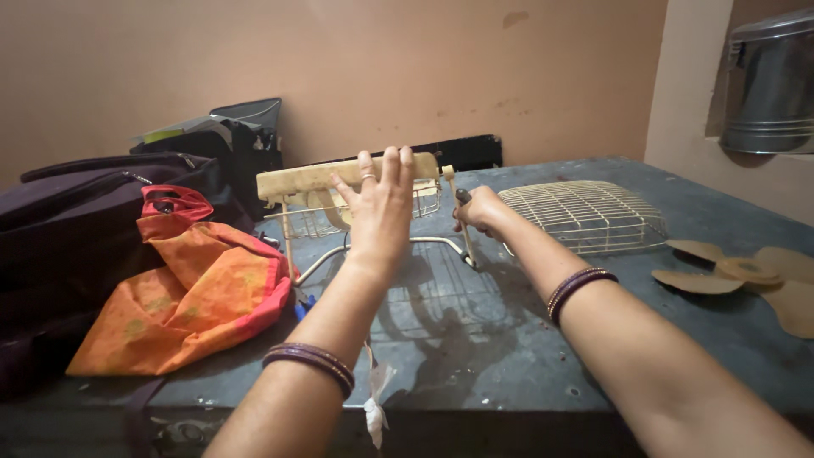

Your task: The person removes the front grille and fan blades from a small table fan, then uses a screwdriver to loosen and remove the motor housing from the fan frame. The components are placed on the work surface as they are removed.

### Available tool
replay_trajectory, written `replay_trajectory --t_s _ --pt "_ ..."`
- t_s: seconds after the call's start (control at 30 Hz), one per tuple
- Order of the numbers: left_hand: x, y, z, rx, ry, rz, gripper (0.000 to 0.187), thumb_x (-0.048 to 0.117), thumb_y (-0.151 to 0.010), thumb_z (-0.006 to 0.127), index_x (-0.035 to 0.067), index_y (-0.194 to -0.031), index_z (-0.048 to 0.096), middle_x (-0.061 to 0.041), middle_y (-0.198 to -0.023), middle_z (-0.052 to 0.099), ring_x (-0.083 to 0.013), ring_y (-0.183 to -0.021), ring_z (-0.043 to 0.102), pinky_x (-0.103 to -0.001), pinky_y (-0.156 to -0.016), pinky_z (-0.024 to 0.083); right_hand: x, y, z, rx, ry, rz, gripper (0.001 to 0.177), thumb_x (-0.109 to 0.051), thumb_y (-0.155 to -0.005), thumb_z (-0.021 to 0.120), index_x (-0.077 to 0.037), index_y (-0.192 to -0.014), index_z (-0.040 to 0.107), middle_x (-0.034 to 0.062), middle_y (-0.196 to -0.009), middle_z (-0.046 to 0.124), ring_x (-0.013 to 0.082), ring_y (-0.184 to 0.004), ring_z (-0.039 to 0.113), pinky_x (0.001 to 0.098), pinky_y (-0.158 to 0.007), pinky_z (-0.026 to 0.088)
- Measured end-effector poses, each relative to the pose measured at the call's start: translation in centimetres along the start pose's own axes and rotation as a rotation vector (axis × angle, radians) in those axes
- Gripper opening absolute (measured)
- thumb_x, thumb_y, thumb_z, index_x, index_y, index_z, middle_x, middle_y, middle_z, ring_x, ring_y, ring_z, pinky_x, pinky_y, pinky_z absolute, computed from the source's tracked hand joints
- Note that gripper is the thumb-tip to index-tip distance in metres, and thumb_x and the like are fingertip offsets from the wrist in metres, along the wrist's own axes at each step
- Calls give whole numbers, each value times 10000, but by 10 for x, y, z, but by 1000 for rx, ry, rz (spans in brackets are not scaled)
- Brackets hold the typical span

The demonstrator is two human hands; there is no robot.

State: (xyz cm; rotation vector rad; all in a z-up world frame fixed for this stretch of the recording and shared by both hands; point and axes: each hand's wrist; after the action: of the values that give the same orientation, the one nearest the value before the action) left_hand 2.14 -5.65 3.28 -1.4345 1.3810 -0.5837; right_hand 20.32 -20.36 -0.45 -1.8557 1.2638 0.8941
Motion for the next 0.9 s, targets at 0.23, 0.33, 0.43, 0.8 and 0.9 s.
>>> replay_trajectory --t_s 0.23,0.33,0.43,0.8,0.9 --pt "-28 11 -16 -54 164 5 726 41 -814 674 119 -1466 364 -98 -1441 397 -409 -1426 371 -787 -1036 324 -5 30 -5 -26 93 -74 138 -158 -894 721 -25 -872 751 98 -749 749 145 -408 437 343 -369 307" --pt "-37 14 -21 -28 240 19 771 57 -793 751 136 -1459 372 -97 -1446 392 -401 -1444 352 -787 -1047 319 -11 46 -6 -43 88 -99 146 -151 -897 730 -9 -873 759 147 -758 726 133 -405 424 335 -368 294" --pt "-51 18 -27 -93 346 34 955 89 -635 860 130 -1447 360 -110 -1450 379 -397 -1458 315 -781 -1062 297 -16 60 -8 -101 18 -102 116 -127 -881 710 -13 -878 734 95 -775 784 111 -403 407 325 -365 273" --pt "-85 28 -49 -114 491 97 1054 210 -611 935 143 -1478 340 -123 -1464 396 -394 -1485 291 -699 -1123 273 -21 83 -7 -182 -13 -127 153 -155 -874 711 -7 -903 741 84 -796 794 98 -398 402 308 -356 282" --pt "-79 31 -59 -109 404 104 1156 318 -579 950 166 -1523 301 -125 -1481 385 -380 -1473 292 -668 -1147 243 -16 81 -12 -172 25 -168 184 -164 -856 711 -8 -919 786 95 -789 801 87 -410 416 295 -367 283"
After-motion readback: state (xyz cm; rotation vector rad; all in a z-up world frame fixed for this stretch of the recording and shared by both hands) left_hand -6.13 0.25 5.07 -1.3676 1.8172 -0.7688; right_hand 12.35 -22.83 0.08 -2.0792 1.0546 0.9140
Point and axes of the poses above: each hand's wrist, its own y-axis away from the middle knuckle, its own z-axis out of the palm, x = y × z
